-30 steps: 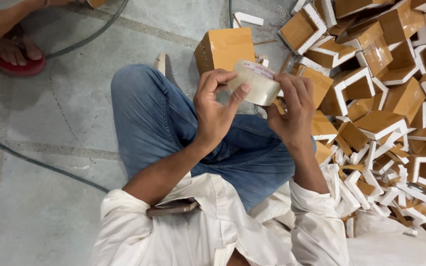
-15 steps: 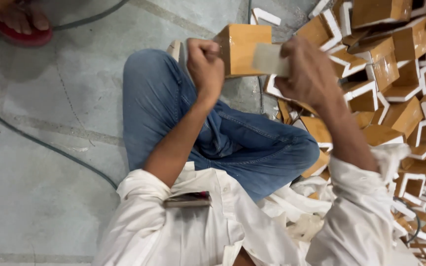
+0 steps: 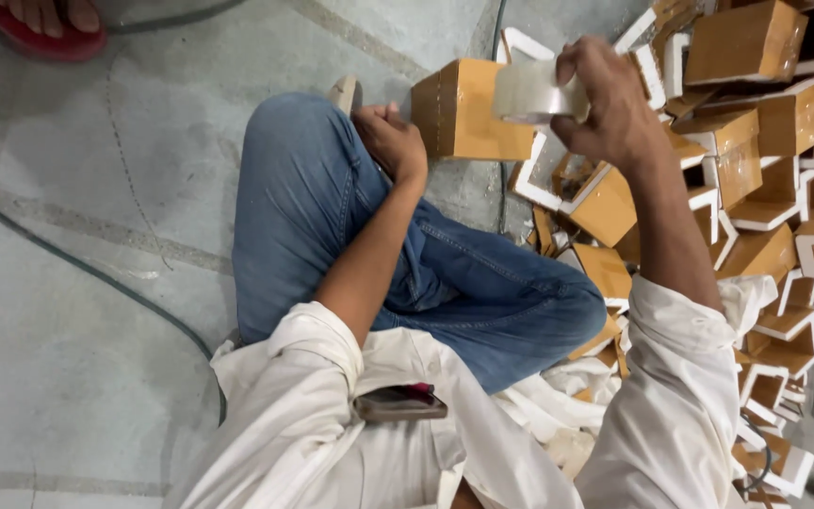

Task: The person applies adhesive tape to secure foam padding inside cardboard corner protectors.

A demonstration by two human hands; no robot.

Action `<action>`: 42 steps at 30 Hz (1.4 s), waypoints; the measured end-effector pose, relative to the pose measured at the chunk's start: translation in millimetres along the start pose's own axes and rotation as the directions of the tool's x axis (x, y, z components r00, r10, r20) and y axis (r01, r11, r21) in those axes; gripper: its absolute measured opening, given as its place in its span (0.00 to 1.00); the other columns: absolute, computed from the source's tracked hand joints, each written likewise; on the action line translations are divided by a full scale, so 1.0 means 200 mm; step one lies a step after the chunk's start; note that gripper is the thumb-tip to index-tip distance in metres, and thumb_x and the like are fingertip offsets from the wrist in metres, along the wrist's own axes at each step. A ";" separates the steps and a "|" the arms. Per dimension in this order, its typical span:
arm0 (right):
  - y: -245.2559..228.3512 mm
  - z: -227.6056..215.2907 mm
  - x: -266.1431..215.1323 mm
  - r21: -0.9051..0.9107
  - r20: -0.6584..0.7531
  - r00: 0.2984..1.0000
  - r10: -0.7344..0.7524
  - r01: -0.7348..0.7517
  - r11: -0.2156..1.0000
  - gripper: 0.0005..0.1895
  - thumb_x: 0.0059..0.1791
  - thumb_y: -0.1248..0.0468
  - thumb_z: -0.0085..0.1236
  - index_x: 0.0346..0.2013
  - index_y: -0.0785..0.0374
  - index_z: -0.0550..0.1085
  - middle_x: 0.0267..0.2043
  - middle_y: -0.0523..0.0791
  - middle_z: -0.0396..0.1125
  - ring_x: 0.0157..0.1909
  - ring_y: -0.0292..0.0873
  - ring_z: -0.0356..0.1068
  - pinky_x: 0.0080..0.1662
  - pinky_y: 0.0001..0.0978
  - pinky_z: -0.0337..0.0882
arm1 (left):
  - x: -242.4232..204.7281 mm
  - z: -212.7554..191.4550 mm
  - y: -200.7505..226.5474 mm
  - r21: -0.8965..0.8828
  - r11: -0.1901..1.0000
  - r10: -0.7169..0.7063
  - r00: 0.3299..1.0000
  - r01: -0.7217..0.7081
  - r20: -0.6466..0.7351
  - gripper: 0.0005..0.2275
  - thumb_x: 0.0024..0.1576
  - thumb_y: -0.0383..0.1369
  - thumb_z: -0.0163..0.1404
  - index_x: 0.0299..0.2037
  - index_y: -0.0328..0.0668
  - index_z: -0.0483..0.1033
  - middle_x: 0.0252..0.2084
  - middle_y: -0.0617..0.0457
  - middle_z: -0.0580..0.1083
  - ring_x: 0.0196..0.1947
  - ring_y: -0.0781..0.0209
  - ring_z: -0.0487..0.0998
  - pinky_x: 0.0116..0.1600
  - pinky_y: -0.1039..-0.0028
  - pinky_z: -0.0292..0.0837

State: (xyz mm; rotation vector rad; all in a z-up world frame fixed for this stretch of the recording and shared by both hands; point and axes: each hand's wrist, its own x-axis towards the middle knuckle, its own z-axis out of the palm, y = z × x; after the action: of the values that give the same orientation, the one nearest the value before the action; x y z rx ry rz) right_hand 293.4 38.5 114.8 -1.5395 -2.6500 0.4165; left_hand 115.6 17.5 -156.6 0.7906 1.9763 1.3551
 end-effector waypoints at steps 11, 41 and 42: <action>0.18 0.17 -0.06 0.147 -0.057 0.998 -0.041 0.049 0.988 0.21 0.44 0.73 0.56 0.47 0.60 0.59 0.47 0.53 0.66 0.60 0.62 0.72 0.69 0.52 0.65 | -0.04 0.26 -0.30 0.048 0.998 -0.032 0.999 0.033 -0.014 0.11 0.59 0.32 0.57 0.37 0.36 0.67 0.35 0.43 0.72 0.39 0.43 0.72 0.47 0.56 0.68; 0.10 0.27 -0.04 0.165 -0.215 0.977 -0.009 0.046 0.985 0.27 0.40 0.79 0.52 0.53 0.72 0.60 0.43 0.53 0.61 0.53 0.59 0.65 0.71 0.48 0.63 | -0.17 0.09 -0.15 -0.260 0.923 -0.007 0.690 0.283 0.724 0.41 0.63 0.62 0.23 0.76 0.35 0.37 0.79 0.40 0.38 0.78 0.44 0.34 0.77 0.60 0.33; 0.10 0.25 -0.03 0.161 -0.222 0.975 -0.013 0.050 0.986 0.27 0.40 0.79 0.52 0.53 0.72 0.60 0.43 0.53 0.61 0.53 0.59 0.65 0.71 0.48 0.63 | -0.18 0.05 -0.06 -0.266 0.924 0.001 0.692 0.276 0.722 0.41 0.63 0.62 0.23 0.76 0.35 0.37 0.79 0.40 0.38 0.78 0.44 0.34 0.77 0.60 0.33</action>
State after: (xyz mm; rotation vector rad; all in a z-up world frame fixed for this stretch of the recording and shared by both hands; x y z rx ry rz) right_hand 304.1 33.1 61.6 -1.4041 -2.4022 0.4249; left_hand 144.7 -7.8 -165.8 0.8044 1.1034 1.0376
